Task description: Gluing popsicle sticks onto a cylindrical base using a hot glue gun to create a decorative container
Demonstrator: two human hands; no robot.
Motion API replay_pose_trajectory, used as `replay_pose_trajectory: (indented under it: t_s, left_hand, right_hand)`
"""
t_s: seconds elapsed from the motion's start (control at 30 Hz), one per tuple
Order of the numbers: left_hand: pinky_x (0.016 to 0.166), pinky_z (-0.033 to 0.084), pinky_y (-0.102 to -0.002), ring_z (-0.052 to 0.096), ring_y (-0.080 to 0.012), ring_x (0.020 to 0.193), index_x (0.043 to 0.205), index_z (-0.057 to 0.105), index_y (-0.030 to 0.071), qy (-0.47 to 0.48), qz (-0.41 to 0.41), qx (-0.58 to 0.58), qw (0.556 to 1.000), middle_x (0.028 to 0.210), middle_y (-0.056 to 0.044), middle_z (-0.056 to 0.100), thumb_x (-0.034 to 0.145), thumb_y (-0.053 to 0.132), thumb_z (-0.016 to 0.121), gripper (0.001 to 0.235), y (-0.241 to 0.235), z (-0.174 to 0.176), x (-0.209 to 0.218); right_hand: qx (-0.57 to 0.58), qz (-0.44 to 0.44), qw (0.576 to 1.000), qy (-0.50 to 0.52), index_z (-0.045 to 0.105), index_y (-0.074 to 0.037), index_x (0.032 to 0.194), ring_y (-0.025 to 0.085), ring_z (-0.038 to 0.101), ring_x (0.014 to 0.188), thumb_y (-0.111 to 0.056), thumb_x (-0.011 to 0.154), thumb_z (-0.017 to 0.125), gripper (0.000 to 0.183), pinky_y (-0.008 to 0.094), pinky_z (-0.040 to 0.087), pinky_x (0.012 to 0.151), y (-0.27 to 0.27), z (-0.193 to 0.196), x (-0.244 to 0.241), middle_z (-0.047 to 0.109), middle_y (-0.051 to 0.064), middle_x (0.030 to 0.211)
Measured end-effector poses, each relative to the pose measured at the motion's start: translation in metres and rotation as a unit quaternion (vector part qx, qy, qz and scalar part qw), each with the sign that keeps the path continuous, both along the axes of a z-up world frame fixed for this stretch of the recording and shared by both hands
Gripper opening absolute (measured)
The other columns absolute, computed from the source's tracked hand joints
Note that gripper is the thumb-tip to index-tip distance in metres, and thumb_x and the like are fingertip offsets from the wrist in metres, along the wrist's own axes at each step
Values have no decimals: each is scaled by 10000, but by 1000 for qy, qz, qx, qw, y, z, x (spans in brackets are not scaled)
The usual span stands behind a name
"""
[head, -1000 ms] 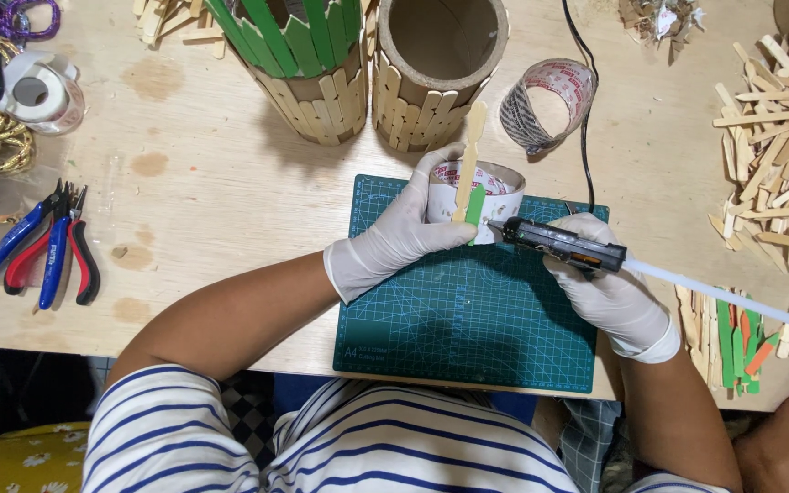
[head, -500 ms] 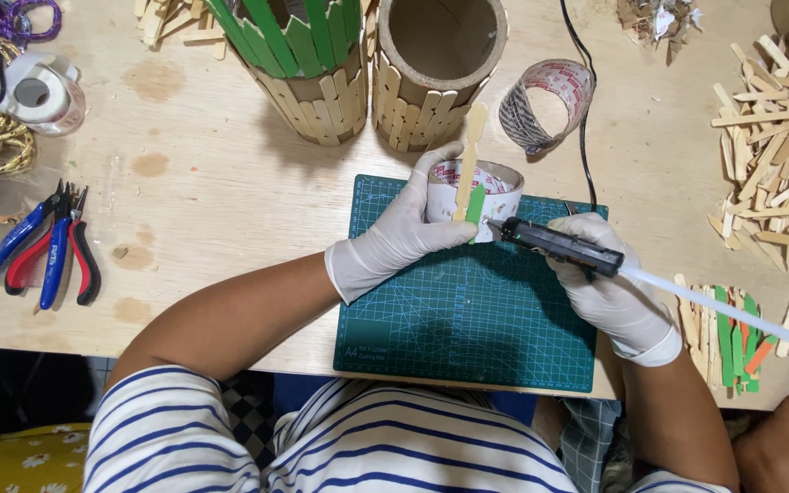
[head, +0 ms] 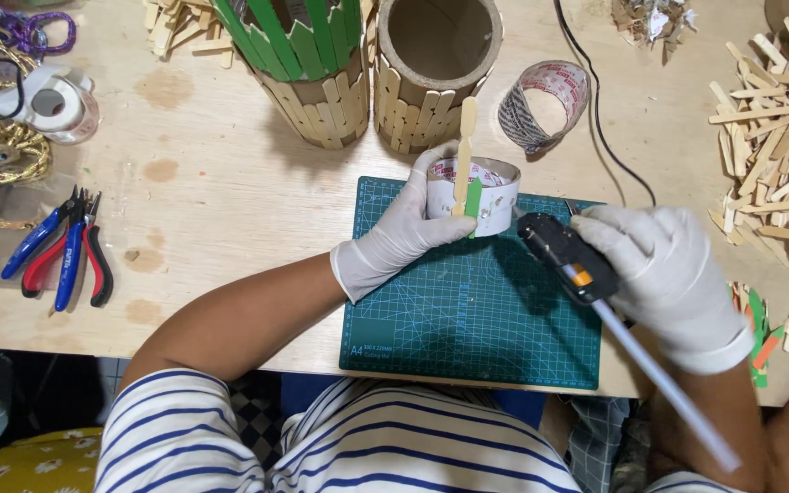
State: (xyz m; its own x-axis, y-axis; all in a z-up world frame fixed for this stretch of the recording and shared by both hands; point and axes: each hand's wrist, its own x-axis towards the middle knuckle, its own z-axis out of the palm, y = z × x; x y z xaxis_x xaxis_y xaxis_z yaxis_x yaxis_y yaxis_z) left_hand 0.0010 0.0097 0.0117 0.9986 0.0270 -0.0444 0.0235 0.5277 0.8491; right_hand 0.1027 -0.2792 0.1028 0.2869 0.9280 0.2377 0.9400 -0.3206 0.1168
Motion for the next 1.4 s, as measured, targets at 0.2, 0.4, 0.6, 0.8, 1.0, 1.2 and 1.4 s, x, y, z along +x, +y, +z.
replay_pose_trajectory:
  t_s: [0.2,0.4,0.6,0.8,1.0,1.2,1.4]
  left_hand:
    - [1051,537,-411,587,-261,1253,1523,270,175,-36,-11,-14,999,1447,-161,507,774,170,842,942,0,-7,1]
    - [1016,563,-409,639,-268,1186,1526,280,172,-33,-21,6,999,1368,-179,591,776,201,851,942,1,-2,0]
    - [1059,527,-402,581,-261,1259,1529,271,168,-42,-27,11,999,1429,-159,518,795,178,815,914,0,1,-1]
    - [1052,526,-397,572,-262,1248,1504,290,177,-45,-31,18,998,1423,-161,501,797,179,816,881,1,4,-3]
    - [1046,522,-390,579,-263,1241,1540,222,138,-51,-33,32,998,1442,-199,503,782,247,839,984,0,-4,0]
    - [1115,475,-394,572,-266,1270,1548,201,124,-25,-25,27,999,1411,-194,539,756,251,858,1037,1,-6,-1]
    - [1049,502,-356,588,-241,1226,1537,235,162,-20,-34,39,998,1405,-161,545,774,246,842,979,2,2,-1]
  right_hand:
    - [38,36,987,151,577,13,1343,418,697,1110,45,837,805,556,480,537,1022,12,17,54,704,227,1261]
    - [40,-68,997,-15,603,123,1346,384,668,1093,112,969,697,388,451,594,903,62,-6,103,664,270,1249]
    - [-17,-117,993,-10,489,72,1471,440,554,1096,9,854,589,628,523,482,794,95,-28,131,527,275,1301]
    - [-94,-138,985,46,336,46,1607,476,506,1234,34,794,618,860,595,440,1007,90,-26,129,473,309,1507]
    - [-10,-87,974,-209,674,-103,1452,256,690,1136,-129,983,643,471,375,550,862,47,1,91,724,72,1392]
    - [-55,-336,922,-184,759,-177,1373,255,714,859,-369,1046,606,409,354,550,652,-27,16,16,759,60,1128]
    - [74,-346,917,182,674,12,1431,362,653,1081,-205,1050,645,440,461,484,914,-124,-5,2,694,236,1238]
